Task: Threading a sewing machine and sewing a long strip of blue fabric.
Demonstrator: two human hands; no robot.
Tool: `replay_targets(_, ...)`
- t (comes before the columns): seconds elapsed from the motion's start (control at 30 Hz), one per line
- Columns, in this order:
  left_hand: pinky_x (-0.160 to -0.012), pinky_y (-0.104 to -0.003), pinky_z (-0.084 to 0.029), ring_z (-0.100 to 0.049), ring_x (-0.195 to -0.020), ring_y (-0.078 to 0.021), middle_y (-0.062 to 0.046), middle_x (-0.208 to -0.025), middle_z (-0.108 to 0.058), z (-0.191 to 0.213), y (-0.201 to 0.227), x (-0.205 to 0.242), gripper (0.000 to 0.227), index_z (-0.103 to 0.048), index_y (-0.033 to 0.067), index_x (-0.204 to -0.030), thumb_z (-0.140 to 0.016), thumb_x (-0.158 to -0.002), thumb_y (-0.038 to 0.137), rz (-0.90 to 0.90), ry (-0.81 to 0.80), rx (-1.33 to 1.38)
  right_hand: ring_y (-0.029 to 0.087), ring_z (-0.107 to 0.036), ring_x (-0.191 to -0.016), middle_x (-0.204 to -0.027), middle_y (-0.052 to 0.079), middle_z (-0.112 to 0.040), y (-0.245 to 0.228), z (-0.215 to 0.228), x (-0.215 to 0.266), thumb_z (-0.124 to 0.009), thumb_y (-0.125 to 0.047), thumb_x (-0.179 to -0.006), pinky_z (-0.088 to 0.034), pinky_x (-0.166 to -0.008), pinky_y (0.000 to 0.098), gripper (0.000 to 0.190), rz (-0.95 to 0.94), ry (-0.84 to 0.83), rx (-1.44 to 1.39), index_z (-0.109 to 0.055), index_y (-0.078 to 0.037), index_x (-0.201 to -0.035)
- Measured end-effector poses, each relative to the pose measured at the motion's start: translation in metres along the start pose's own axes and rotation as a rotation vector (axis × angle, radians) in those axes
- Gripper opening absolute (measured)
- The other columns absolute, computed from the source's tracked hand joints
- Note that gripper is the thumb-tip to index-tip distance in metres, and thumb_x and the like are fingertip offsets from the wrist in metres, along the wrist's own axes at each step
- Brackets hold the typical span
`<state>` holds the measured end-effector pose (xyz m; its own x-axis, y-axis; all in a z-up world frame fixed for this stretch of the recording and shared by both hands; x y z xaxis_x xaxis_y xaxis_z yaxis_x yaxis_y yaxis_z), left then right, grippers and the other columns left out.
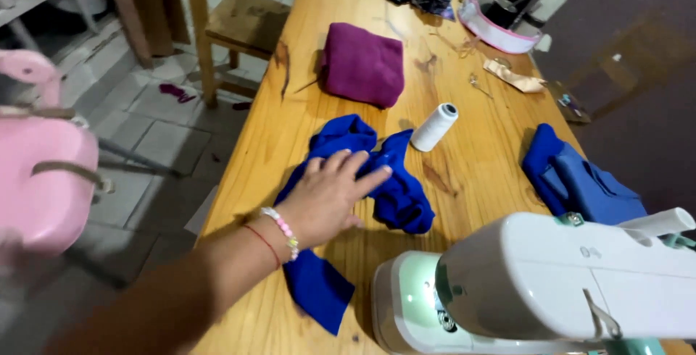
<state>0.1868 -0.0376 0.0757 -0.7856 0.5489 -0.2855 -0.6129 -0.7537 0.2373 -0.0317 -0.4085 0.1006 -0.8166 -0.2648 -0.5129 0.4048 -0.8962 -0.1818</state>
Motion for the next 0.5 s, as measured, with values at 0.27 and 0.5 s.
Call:
replay_targets(0.27, -0.080, -0.053, -0.059, -0.075, -0.107, -0.0341, -0.005, -0.114, -0.069, -0.090, -0.027, -0.058, 0.007, -0.075, 0.0209, -0.111, -0.069, -0.108, 0.021, -0.145, 0.198, -0.154, 0.033, -0.072, -0.128, -0.170, -0.001, -0.064, 0.013, 0.024, -0.241, -0.055, -0.032, -0.121, -0.055, -0.107, 0.0458, 0.053, -0.005, -0.199, 0.233, -0.052, -0.021, -0.172)
replay_targets(0.5, -0.087, -0.045, -0.054, -0.067, -0.089, -0.0302, -0.005, -0.091, -0.065, 0.003, -0.099, -0.044, 0.033, -0.059, 0.0163, -0.080, -0.047, -0.075, -0.015, 0.153, 0.478, 0.642, 0.038, -0.074, -0.127, -0.155, 0.005, -0.071, -0.005, 0.021, -0.240, -0.053, -0.041, -0.123, -0.052, -0.108, 0.0472, 0.052, -0.042, -0.265, 0.222, -0.055, -0.020, -0.171)
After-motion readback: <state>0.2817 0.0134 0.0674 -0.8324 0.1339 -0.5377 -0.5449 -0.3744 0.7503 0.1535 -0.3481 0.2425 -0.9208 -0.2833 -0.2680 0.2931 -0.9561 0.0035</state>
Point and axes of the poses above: each hand's wrist, its own x-axis away from the middle knuckle, its own z-axis out of the back of the hand, y = z × x, the point moved 10 cm from there along -x, towards the middle knuckle
